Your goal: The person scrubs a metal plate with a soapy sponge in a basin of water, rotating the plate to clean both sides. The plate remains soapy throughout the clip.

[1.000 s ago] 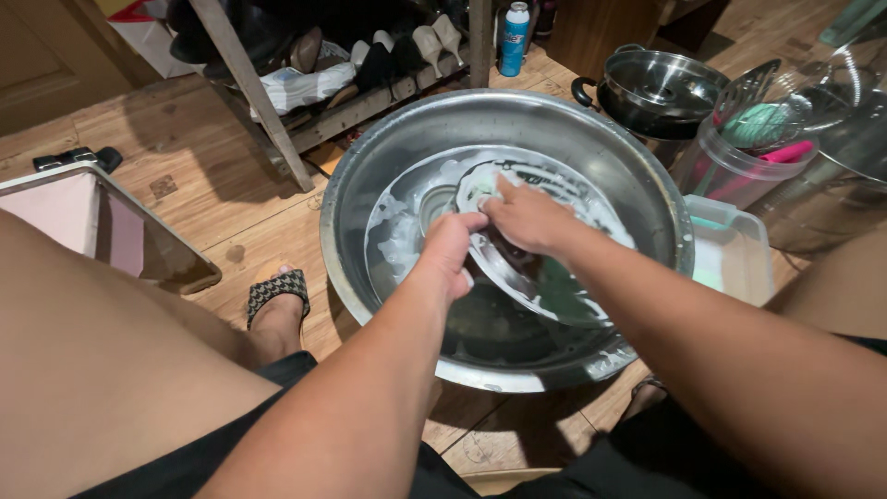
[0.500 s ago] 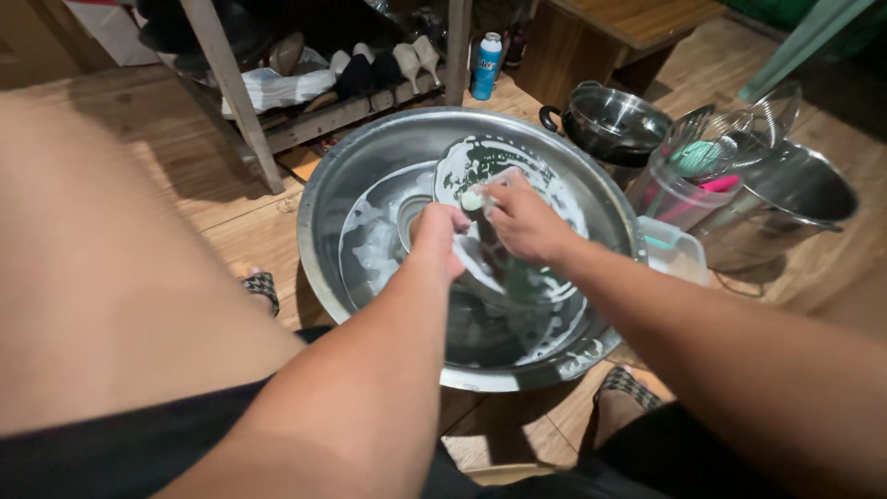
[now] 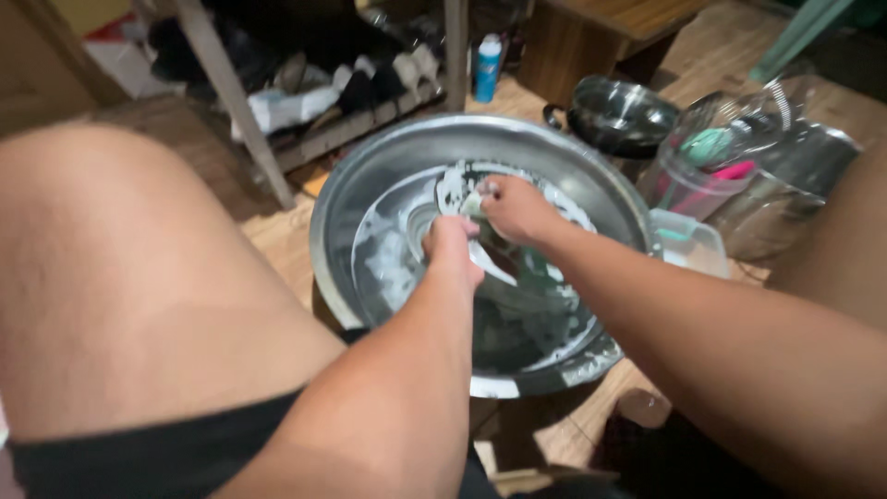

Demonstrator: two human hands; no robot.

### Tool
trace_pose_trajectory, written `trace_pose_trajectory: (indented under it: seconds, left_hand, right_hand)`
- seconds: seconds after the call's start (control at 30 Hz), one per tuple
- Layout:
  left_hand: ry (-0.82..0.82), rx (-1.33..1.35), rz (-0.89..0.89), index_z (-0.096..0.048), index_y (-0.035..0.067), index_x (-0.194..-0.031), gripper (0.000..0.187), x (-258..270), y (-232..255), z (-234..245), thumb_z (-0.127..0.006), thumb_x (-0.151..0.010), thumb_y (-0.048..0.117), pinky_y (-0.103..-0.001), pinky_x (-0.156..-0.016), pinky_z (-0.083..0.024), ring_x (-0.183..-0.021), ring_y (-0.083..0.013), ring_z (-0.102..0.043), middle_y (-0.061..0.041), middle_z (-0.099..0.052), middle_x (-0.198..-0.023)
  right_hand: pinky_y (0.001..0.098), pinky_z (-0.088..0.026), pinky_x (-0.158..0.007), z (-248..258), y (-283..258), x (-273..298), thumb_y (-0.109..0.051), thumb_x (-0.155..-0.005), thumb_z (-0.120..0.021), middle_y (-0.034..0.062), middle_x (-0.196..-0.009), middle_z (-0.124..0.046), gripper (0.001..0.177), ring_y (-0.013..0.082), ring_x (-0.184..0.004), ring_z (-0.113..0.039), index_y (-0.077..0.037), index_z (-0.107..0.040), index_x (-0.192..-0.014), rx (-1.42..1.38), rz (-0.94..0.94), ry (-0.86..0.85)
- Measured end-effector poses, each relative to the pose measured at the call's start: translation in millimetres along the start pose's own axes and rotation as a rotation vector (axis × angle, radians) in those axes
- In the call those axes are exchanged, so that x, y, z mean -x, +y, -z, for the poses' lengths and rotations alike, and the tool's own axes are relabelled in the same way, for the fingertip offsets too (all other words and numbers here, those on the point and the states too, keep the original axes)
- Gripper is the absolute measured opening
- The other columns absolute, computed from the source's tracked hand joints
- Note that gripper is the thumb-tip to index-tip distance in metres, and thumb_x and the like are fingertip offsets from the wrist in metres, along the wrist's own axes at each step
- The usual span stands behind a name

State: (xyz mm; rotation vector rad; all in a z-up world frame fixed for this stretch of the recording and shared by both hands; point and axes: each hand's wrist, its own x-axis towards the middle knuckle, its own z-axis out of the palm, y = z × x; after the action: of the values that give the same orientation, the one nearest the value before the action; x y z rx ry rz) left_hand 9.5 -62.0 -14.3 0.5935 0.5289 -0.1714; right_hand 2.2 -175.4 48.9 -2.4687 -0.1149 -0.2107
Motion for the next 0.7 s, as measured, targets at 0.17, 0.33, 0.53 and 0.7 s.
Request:
trace_pose_trajectory:
  seconds: [0.17,0.33,0.53,0.7]
  left_hand:
    - [-0.044,0.083,-0.086,-0.057,-0.002,-0.078,0.019,-6.6,12.5,-0.6,-0.054,-0.059,-0.004,-0.046,-0.070,-0.053,-0.073,-0.0336,-0.058,-0.015,-0.056,-0.081]
    - [-0.068,0.117,-0.024,-0.055,0.000,-0.078,0.019,-7.9,17.3,5.5,-0.053,-0.060,-0.003,-0.048,-0.070,-0.055,-0.072,-0.0339,-0.058,-0.014,-0.055,-0.081]
    - [-0.069,0.075,-0.012,-0.058,-0.001,-0.081,0.021,1.8,19.9,6.1,-0.054,-0.060,-0.004,-0.048,-0.072,-0.055,-0.075,-0.0347,-0.059,-0.015,-0.057,-0.084]
    - [-0.069,0.101,0.054,-0.059,-0.002,-0.085,0.027,-0.2,12.9,2.9,-0.053,-0.059,-0.002,-0.050,-0.073,-0.057,-0.076,-0.0360,-0.061,-0.016,-0.059,-0.084]
  right_hand:
    - [0.0397,-0.053,-0.090,0.1,-14.3,-0.3,-0.021,-0.088,-0.059,0.0173,-0.105,-0.075,0.031,0.0322,-0.099,-0.071,-0.012,-0.071,-0.116,-0.095,0.028,-0.051]
    - [0.0402,-0.052,-0.092,0.8,-26.4,4.4,-0.020,-0.088,-0.061,0.0179,-0.110,-0.071,0.030,0.0335,-0.104,-0.069,-0.010,-0.073,-0.114,-0.041,0.084,-0.022]
    - [0.0397,-0.051,-0.092,4.7,-28.9,13.6,-0.016,-0.088,-0.063,0.0187,-0.112,-0.069,0.027,0.0314,-0.105,-0.068,-0.008,-0.073,-0.111,-0.102,0.098,-0.062]
    - [0.0403,-0.056,-0.088,10.1,-30.5,11.5,-0.017,-0.091,-0.060,0.0180,-0.101,-0.077,0.026,0.0319,-0.095,-0.074,-0.012,-0.073,-0.114,-0.100,-0.042,-0.141]
